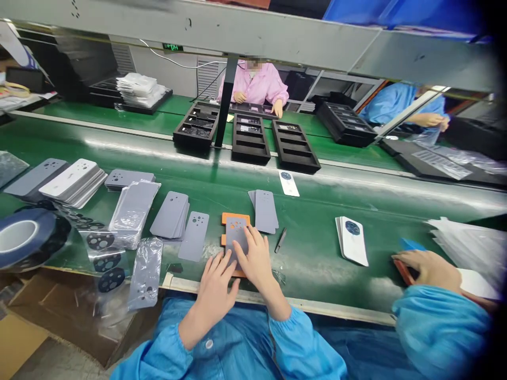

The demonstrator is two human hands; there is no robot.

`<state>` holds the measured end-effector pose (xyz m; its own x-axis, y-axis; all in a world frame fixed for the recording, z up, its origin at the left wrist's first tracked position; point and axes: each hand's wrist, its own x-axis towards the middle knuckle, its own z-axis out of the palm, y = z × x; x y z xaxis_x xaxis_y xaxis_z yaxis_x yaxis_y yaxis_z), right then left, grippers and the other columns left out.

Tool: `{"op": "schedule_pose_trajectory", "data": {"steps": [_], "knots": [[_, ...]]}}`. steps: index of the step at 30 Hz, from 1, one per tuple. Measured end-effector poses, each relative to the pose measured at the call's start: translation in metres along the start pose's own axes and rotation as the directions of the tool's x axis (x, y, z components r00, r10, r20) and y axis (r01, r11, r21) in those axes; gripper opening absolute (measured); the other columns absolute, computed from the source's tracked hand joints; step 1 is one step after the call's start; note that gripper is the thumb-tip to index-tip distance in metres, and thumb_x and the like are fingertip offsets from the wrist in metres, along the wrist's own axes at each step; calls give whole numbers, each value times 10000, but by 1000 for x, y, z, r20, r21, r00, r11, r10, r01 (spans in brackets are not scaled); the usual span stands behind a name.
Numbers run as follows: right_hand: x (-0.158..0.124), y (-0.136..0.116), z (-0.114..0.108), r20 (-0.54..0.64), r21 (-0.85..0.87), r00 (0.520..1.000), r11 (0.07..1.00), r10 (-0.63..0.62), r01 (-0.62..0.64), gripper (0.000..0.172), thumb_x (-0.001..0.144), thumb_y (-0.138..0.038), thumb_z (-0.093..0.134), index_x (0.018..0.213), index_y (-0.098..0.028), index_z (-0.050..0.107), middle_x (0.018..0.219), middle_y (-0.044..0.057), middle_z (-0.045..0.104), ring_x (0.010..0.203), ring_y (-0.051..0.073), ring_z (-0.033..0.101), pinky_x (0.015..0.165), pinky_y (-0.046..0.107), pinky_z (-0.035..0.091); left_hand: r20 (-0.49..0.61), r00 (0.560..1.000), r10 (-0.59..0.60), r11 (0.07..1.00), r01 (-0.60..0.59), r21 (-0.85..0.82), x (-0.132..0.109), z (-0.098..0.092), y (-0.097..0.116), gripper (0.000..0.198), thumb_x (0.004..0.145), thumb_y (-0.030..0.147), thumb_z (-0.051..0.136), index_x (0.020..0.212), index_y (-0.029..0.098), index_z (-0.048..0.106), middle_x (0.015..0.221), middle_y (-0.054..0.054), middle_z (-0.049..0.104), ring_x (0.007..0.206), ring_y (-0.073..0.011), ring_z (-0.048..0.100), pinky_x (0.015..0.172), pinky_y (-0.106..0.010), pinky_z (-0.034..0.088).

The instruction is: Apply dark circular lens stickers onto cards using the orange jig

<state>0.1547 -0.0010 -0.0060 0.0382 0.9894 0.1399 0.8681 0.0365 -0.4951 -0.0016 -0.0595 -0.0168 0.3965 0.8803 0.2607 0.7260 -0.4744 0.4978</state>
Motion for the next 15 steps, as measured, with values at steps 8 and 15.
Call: {"op": "schedule_pose_trajectory", "data": {"steps": [8, 15], "knots": [[-23, 10, -1, -37, 276, 996, 959, 79, -66, 515, 1000, -501, 443, 1423, -219, 528, 1496, 151, 530, 1427, 329, 435, 1181, 689, 193, -112, 960, -257, 871, 179, -458, 18, -9, 4, 357, 953, 314, 569, 1276, 167, 614, 1338, -155, 640, 1273, -263, 593, 1087, -480, 484], [-29, -18, -28, -37, 680, 999, 733, 24, 8, 413, 992, -455, 499, 1344, -257, 585, 1448, 114, 585, 1374, 272, 516, 1166, 524, 383, -6, 862, -508, 584, 339, -737, 24, -14, -5, 477, 988, 480, 504, 1351, 174, 550, 1367, -162, 622, 1283, -263, 586, 1025, -413, 508]]}}
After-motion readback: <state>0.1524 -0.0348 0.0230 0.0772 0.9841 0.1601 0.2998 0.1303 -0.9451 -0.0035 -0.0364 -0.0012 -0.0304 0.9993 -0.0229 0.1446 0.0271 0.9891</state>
